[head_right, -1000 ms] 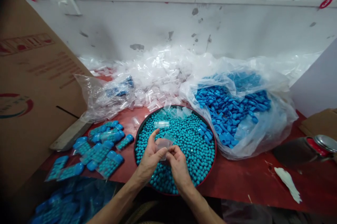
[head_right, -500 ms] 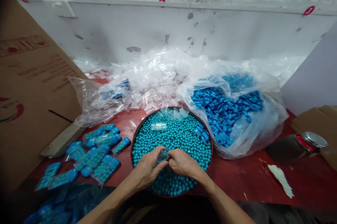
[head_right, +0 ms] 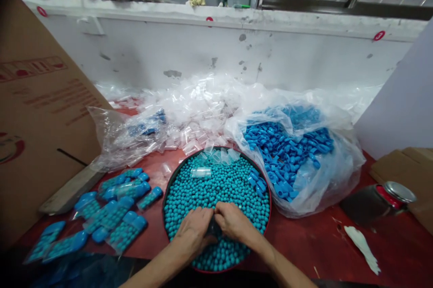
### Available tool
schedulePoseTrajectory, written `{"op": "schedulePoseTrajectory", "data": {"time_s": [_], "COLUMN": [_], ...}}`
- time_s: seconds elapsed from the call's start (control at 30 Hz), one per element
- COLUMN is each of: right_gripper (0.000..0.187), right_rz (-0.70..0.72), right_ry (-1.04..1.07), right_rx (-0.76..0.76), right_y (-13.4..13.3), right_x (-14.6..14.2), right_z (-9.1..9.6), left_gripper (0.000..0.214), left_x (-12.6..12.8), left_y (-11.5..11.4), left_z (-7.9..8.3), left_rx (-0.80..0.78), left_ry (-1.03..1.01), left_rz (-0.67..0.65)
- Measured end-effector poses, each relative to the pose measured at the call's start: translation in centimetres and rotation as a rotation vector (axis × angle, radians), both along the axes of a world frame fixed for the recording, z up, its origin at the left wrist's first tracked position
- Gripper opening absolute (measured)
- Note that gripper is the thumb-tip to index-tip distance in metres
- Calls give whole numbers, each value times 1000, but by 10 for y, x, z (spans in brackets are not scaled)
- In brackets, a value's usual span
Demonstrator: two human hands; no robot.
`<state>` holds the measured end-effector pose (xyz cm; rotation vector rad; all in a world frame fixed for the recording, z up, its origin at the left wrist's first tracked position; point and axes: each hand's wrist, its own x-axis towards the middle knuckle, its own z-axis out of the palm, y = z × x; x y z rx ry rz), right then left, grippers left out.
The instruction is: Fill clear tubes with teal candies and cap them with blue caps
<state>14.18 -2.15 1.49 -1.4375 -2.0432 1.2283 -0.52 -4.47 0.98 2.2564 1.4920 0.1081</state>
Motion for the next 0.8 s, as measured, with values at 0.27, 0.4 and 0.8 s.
{"op": "schedulePoseTrajectory", "data": {"time_s": [0.27, 0.4, 0.8], "right_gripper": [23, 25, 26], "right_rz": [-151, -194, -398], "right_ry": [-550, -695, 528], "right_rx": [419, 425, -3], "right_y": [84, 115, 41], "right_x": [11, 6, 20], "right_z": [35, 28, 14], "left_gripper": [41, 35, 32], "left_x": [-6, -13, -16], "left_y": [4, 2, 29], "left_z": [4, 11, 18], "left_rx": [-43, -62, 78], "left_ry": [32, -84, -579], "left_rz": [-129, -119, -52]}}
